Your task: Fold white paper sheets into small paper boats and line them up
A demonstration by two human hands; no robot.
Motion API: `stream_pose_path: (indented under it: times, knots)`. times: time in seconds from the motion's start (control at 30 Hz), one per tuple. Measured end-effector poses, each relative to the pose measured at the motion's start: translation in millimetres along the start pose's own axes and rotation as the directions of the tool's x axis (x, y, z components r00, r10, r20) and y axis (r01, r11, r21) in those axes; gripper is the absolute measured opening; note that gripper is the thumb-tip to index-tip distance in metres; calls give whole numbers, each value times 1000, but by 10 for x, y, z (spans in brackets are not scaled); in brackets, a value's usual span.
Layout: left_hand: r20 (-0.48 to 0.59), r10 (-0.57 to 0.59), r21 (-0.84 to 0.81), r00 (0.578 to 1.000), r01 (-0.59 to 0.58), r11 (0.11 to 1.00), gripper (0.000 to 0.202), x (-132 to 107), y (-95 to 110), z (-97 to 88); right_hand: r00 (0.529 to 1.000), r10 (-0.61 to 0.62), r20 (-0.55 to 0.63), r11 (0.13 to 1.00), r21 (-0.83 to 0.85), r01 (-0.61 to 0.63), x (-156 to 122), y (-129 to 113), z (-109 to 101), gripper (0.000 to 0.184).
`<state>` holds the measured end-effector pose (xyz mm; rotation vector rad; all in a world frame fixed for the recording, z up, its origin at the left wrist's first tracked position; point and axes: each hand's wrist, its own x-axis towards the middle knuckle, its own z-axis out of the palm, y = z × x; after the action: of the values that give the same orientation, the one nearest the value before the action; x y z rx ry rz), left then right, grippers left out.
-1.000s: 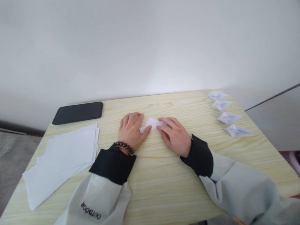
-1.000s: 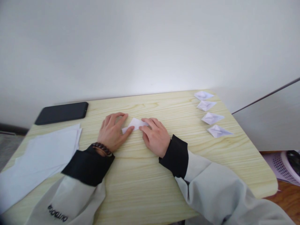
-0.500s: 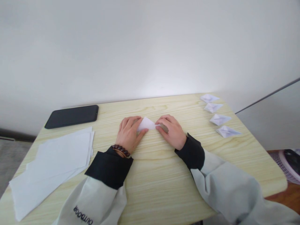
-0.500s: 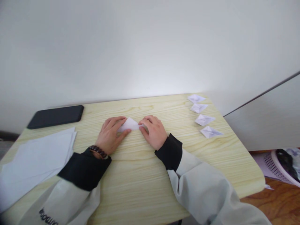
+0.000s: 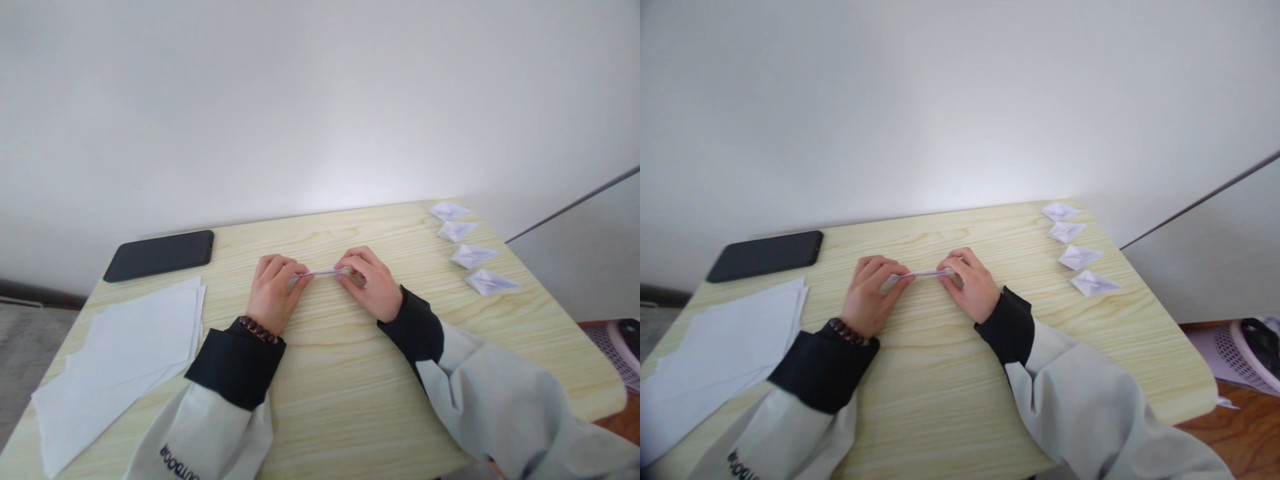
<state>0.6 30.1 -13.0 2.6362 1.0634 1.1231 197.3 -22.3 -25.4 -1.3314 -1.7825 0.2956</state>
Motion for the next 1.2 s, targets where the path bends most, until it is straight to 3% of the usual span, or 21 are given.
stream_pose_path:
  times: [0.27, 0.53, 0.63, 1.03, 1.2]
  knots:
    - [97, 3, -77, 995, 4, 997, 11, -6, 11, -2, 999, -15, 38, 1000, 28, 13, 28, -63, -42, 8]
    - [-10, 87, 59, 996, -87, 994, 17, -10, 29, -10, 998, 23, 65, 998, 62, -27, 9, -101, -56, 5]
    - [-4, 89, 50, 996, -89, 995, 8, -12, 29, -15, 996, 64, 56, 989, 131, -70, -3, -86, -39, 3]
    - [-21, 48, 14, 999, -48, 999, 10, -26, 32, -11, 996, 78, 37, 978, 193, -84, -19, -61, -28, 2]
    - [18, 50, -57, 999, -49, 997, 12, -28, 47, -12, 993, 105, 45, 968, 224, -112, -29, -43, -16, 5]
